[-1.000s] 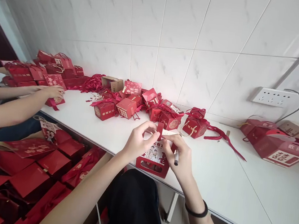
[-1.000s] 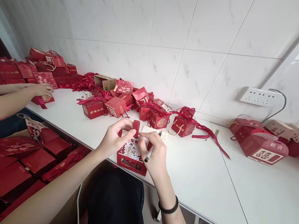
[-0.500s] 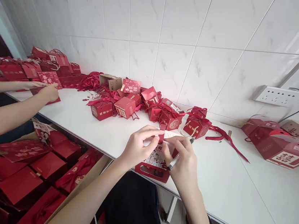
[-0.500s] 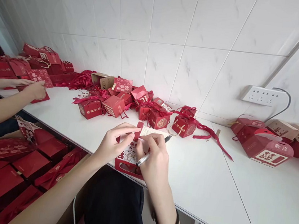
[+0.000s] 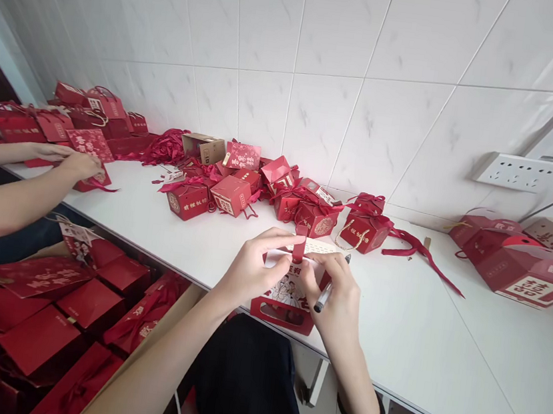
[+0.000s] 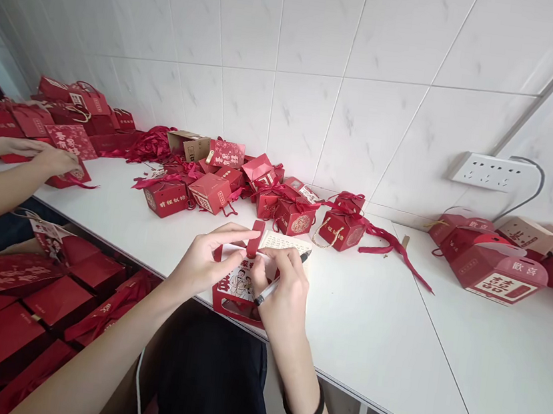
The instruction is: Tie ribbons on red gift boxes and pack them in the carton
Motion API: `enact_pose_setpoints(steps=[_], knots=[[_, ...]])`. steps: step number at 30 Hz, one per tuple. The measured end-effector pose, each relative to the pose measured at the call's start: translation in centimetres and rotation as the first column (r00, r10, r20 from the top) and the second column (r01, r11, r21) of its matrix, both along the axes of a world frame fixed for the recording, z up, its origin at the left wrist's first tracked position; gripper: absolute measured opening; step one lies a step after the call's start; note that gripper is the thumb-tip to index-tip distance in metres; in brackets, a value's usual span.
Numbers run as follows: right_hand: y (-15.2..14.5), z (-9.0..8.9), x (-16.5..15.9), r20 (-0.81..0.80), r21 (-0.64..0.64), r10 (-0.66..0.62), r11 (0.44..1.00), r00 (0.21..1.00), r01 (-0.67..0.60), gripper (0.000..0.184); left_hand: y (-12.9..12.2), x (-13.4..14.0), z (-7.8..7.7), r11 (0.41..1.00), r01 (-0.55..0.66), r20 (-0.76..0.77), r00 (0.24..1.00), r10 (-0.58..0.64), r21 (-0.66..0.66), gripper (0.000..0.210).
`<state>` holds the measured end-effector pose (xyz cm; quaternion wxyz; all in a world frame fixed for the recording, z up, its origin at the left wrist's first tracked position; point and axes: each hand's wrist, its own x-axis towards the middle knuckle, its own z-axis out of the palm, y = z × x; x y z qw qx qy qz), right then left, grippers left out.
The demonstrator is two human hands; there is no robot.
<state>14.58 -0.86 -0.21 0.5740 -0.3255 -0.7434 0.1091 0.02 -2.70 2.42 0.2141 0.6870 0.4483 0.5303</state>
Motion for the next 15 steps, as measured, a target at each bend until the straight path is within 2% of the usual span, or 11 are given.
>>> enact_pose_setpoints(steps=[6, 10, 15], knots=[[-0.10, 0.03, -0.13, -0.008, -0.050, -0.031, 0.998, 0.999, 0.030, 0.012, 0.07, 0.01, 0.30, 0.997, 0.016, 0.024, 1.000, -0.014, -0.071, 0.039], [-0.20, 0.09, -0.22, -0.015, -0.093, -0.044, 0.995, 0.999, 0.043, 0.013, 0.14, -0.04, 0.31, 0.998, 0.012, 0.013, 1.000, -0.011, -0.065, 0.040], [-0.07, 0.07, -0.32, -0.002, -0.052, -0.052, 0.997, 0.999, 0.052, 0.012, 0.02, 0.16, 0.39, 0.999, -0.008, -0.009, 1.000, 0.008, -0.048, 0.039]])
